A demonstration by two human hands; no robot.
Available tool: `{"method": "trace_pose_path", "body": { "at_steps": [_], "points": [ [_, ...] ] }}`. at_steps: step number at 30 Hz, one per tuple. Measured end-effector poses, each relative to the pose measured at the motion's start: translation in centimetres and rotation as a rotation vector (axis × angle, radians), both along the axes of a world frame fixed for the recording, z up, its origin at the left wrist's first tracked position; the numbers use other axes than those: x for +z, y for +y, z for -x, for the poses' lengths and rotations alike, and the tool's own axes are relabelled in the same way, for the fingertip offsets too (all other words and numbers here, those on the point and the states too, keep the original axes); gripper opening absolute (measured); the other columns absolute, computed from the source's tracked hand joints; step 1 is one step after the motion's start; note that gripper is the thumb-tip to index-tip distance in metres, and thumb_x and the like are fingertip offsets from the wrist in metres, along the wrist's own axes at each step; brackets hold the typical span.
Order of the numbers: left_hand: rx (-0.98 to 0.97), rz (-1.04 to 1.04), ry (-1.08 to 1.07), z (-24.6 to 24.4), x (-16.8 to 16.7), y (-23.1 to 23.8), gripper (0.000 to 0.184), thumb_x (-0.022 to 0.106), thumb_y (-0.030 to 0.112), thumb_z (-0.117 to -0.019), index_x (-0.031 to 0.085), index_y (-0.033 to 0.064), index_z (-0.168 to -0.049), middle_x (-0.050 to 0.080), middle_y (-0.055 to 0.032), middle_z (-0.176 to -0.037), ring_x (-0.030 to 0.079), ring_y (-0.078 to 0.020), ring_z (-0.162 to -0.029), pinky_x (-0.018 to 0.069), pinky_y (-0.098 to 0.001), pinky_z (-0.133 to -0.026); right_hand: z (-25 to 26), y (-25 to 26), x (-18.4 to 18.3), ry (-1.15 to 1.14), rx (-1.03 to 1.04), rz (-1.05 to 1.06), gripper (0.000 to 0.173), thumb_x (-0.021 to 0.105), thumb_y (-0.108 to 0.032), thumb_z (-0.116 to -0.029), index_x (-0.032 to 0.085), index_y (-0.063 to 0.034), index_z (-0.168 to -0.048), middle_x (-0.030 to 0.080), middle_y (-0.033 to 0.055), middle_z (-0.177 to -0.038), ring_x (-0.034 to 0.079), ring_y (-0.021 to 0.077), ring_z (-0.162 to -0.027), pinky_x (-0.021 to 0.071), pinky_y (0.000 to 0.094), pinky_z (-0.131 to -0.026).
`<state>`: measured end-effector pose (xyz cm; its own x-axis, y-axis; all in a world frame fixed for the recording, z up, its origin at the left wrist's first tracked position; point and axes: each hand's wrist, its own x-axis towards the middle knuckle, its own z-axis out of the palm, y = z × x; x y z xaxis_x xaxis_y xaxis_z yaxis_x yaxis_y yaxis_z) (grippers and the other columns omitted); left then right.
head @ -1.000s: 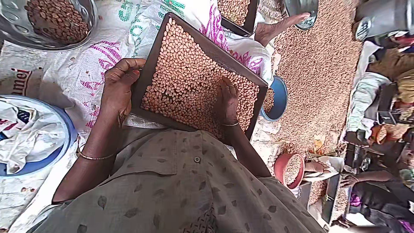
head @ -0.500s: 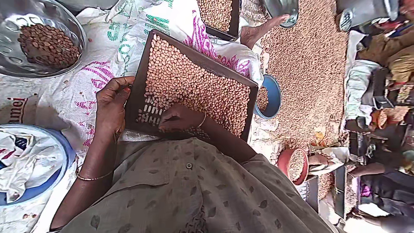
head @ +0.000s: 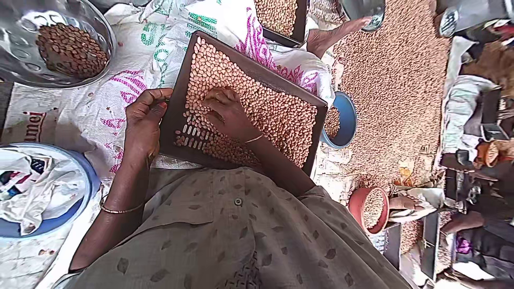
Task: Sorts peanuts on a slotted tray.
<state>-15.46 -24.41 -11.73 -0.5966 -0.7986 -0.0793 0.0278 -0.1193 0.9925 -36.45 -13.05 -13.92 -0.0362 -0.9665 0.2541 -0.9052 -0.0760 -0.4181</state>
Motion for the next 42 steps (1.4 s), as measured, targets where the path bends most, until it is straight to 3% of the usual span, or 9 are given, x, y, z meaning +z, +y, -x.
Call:
{"method": "trace_pose_path", "body": {
  "at_steps": [5,10,15,21,26,29,36,39,42],
  "points": [
    [-0.004,-0.009,0.018,0.1,-0.1,0.0,0.029,0.043,0.003,-0.1021,0.062,0.0064,-0.124,0.068,0.0037,-0.116,0.065,-0.0032,-0.105,0.0539,-0.0231,-0.094,3.8,3.4,1.7,-0.392,-0.206,0.070,0.024,0.065,-0.006,-0.0945,0.071,0.0059,-0.115,0.069,0.0225,-0.121,0.066,0.0289,-0.118,0.0543,0.0389,-0.101],
    [-0.007,-0.019,0.018,0.1,-0.1,0.0,0.029,0.044,0.003,-0.1027,0.061,0.0066,-0.125,0.068,0.0037,-0.115,0.065,-0.0026,-0.104,0.0546,-0.0223,-0.092,1.4,2.1,2.5,-0.263,-0.184,0.087,0.015,0.062,-0.002,-0.0944,0.073,0.0026,-0.104,0.071,0.0181,-0.103,0.070,0.0217,-0.082,0.0592,0.0330,-0.071],
    [-0.006,-0.006,0.025,0.1,-0.2,-0.1,0.029,0.042,0.002,-0.1030,0.062,0.0059,-0.124,0.068,0.0027,-0.115,0.065,-0.0032,-0.103,0.0548,-0.0226,-0.091,-1.0,-0.2,1.0,0.058,-0.029,-0.025,0.017,0.064,-0.002,-0.0952,0.076,-0.0002,-0.106,0.072,0.0192,-0.111,0.068,0.0359,-0.110,0.0573,0.0437,-0.093],
    [-0.010,-0.017,0.030,0.1,-0.2,0.0,0.029,0.043,0.002,-0.1029,0.062,0.0066,-0.124,0.068,0.0028,-0.114,0.066,-0.0031,-0.102,0.0552,-0.0224,-0.091,-2.3,1.3,1.0,0.080,0.061,-0.012,0.013,0.065,-0.008,-0.0964,0.076,-0.0025,-0.097,0.074,0.0145,-0.101,0.072,0.0318,-0.100,0.0592,0.0426,-0.088],
    [-0.009,-0.027,0.041,0.2,-0.2,0.0,0.029,0.043,0.003,-0.1030,0.063,0.0072,-0.124,0.068,0.0032,-0.115,0.065,-0.0024,-0.103,0.0549,-0.0214,-0.090,1.9,0.4,5.9,-0.577,-0.268,0.338,0.031,0.057,0.001,-0.1003,0.055,0.0192,-0.126,0.071,0.0204,-0.109,0.072,0.0199,-0.083,0.0628,0.0335,-0.071],
    [-0.006,-0.027,0.050,0.0,-0.3,0.0,0.029,0.043,0.002,-0.1029,0.063,0.0068,-0.124,0.067,0.0023,-0.116,0.065,-0.0032,-0.104,0.0546,-0.0217,-0.091,4.8,-0.7,8.4,-0.860,-0.490,0.425,0.045,0.047,-0.010,-0.1076,0.036,0.0072,-0.147,0.067,0.0155,-0.120,0.073,0.0209,-0.088,0.0637,0.0361,-0.075],
    [-0.002,-0.035,0.037,0.0,-0.2,0.0,0.030,0.042,0.002,-0.1024,0.063,0.0064,-0.124,0.068,0.0016,-0.116,0.065,-0.0040,-0.104,0.0546,-0.0226,-0.092,-3.5,-0.5,0.8,-0.298,0.160,-0.055,0.036,0.072,-0.014,-0.0910,0.072,-0.0011,-0.124,0.066,0.0162,-0.134,0.057,0.0336,-0.132,0.0420,0.0518,-0.113],
    [-0.001,-0.026,0.033,0.0,0.0,0.1,0.030,0.042,0.000,-0.1016,0.063,0.0063,-0.123,0.068,0.0033,-0.115,0.065,-0.0030,-0.105,0.0536,-0.0221,-0.093,-4.8,0.3,0.3,-0.326,0.395,-0.179,0.032,0.072,-0.024,-0.0911,0.077,-0.0060,-0.117,0.069,0.0126,-0.126,0.060,0.0315,-0.122,0.0431,0.0532,-0.107],
    [0.002,-0.023,0.038,0.0,-0.1,0.0,0.030,0.043,0.001,-0.1015,0.063,0.0075,-0.123,0.068,0.0042,-0.114,0.065,-0.0030,-0.105,0.0536,-0.0218,-0.093,-3.1,1.9,1.8,-0.757,0.502,-0.375,0.021,0.066,-0.008,-0.0947,0.075,0.0061,-0.106,0.075,0.0136,-0.104,0.069,0.0163,-0.097,0.0544,0.0318,-0.091]
  ]
}}
